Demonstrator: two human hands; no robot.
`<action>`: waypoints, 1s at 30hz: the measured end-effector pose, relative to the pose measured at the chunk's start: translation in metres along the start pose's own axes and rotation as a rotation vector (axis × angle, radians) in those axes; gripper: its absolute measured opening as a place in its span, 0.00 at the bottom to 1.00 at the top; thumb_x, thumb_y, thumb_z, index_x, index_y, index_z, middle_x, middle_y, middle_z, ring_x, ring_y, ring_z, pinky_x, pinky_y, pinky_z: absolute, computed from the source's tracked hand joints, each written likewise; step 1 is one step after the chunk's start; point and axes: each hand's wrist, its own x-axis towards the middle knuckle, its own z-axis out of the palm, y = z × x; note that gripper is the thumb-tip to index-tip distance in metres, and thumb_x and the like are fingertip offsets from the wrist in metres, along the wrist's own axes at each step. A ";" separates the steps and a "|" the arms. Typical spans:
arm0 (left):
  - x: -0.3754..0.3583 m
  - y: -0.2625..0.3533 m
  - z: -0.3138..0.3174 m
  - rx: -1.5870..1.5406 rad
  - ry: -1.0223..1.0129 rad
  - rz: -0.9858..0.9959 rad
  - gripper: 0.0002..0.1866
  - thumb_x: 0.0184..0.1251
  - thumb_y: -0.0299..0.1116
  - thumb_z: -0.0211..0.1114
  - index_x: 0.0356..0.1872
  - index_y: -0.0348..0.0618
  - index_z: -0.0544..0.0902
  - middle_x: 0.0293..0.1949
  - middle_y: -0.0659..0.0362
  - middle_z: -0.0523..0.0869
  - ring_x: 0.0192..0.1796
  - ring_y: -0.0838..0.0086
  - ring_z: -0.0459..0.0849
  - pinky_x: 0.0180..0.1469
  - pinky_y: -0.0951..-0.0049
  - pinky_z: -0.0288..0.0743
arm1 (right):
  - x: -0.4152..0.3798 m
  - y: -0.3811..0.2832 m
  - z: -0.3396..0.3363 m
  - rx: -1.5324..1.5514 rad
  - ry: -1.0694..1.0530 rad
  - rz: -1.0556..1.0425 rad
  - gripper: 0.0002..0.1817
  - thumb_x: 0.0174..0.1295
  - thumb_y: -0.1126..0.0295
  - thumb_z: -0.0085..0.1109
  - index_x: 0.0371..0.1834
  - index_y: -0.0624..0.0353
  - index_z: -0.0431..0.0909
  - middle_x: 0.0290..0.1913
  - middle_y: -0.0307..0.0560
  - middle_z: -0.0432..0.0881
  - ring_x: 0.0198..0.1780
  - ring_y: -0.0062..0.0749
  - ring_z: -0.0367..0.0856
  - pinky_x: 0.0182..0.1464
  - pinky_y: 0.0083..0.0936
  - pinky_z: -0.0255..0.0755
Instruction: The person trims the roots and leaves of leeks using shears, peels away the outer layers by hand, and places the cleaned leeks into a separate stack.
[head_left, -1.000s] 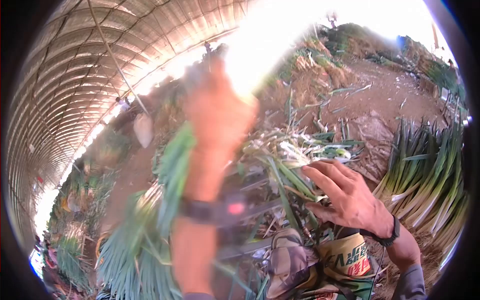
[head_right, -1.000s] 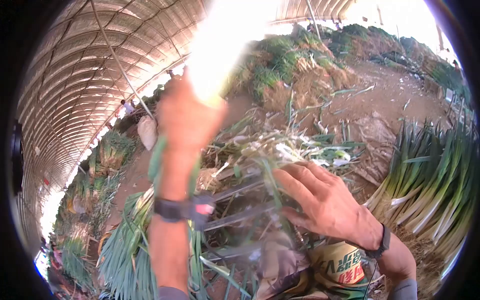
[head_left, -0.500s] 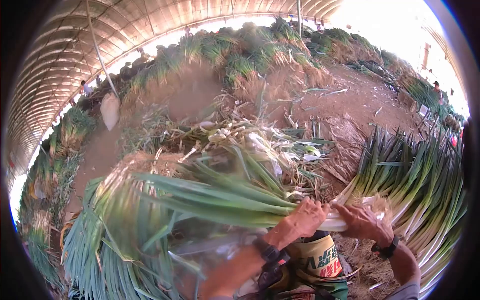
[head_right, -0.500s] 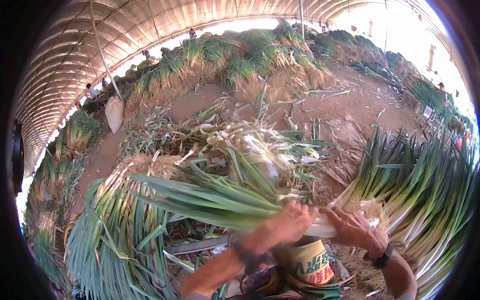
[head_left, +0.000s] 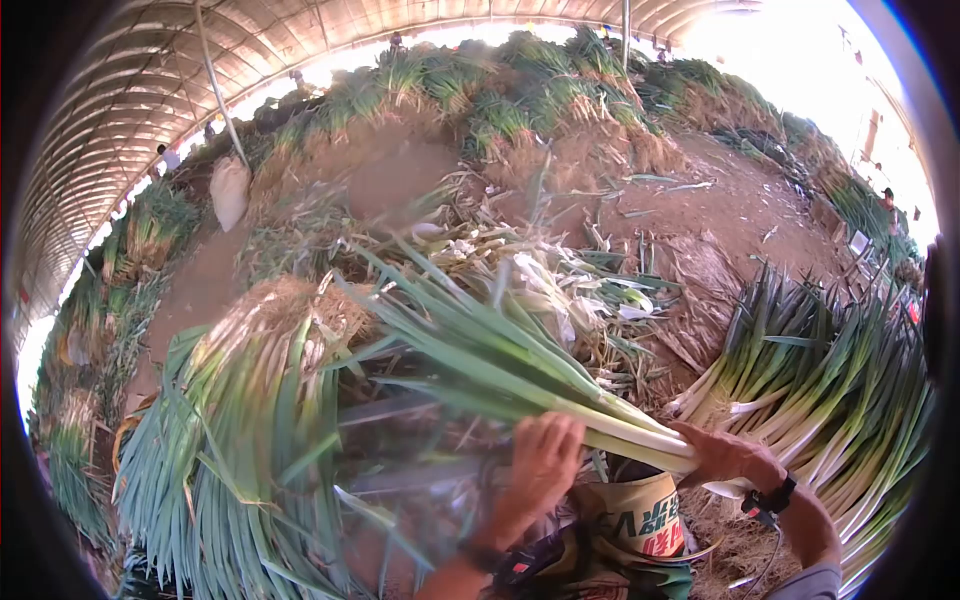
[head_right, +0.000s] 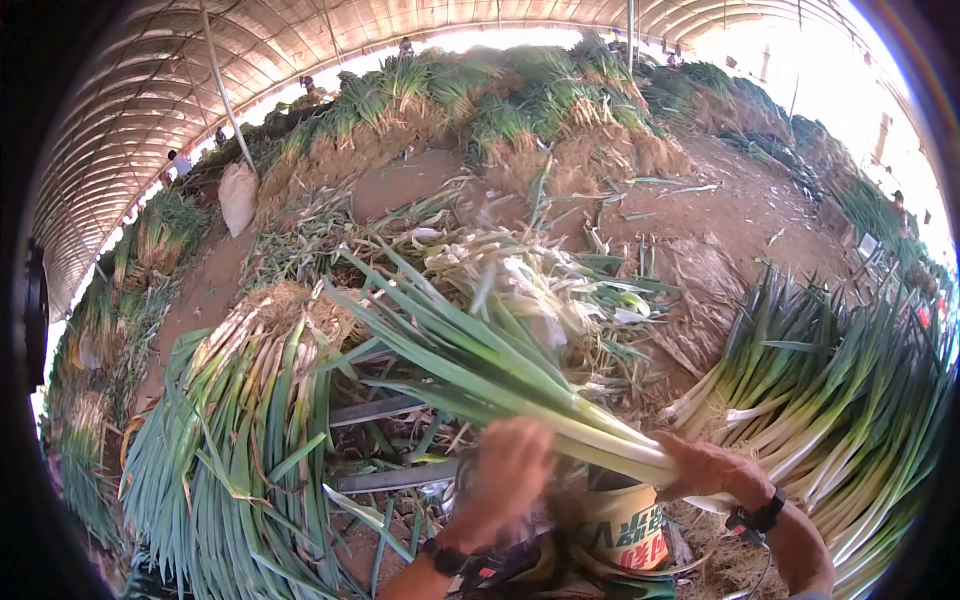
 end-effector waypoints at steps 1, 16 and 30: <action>-0.006 -0.007 -0.003 0.013 -0.025 -0.030 0.26 0.63 0.40 0.70 0.59 0.41 0.77 0.57 0.52 0.78 0.62 0.57 0.76 0.66 0.46 0.67 | 0.001 0.000 0.001 0.012 0.000 -0.006 0.54 0.53 0.55 0.80 0.79 0.58 0.58 0.59 0.56 0.83 0.59 0.43 0.83 0.62 0.40 0.76; 0.006 -0.049 -0.030 0.078 0.123 -0.292 0.27 0.53 0.31 0.77 0.57 0.48 0.80 0.55 0.57 0.80 0.60 0.60 0.77 0.66 0.50 0.68 | -0.005 -0.029 0.001 -0.140 0.028 0.109 0.52 0.52 0.57 0.76 0.78 0.58 0.57 0.54 0.64 0.83 0.52 0.56 0.86 0.52 0.45 0.81; -0.036 -0.025 -0.038 0.000 -0.073 -0.102 0.20 0.56 0.35 0.75 0.50 0.42 0.83 0.45 0.55 0.78 0.50 0.57 0.77 0.55 0.53 0.72 | -0.006 -0.029 0.014 -0.285 0.224 0.068 0.52 0.48 0.59 0.76 0.77 0.57 0.59 0.55 0.63 0.81 0.53 0.60 0.84 0.53 0.47 0.79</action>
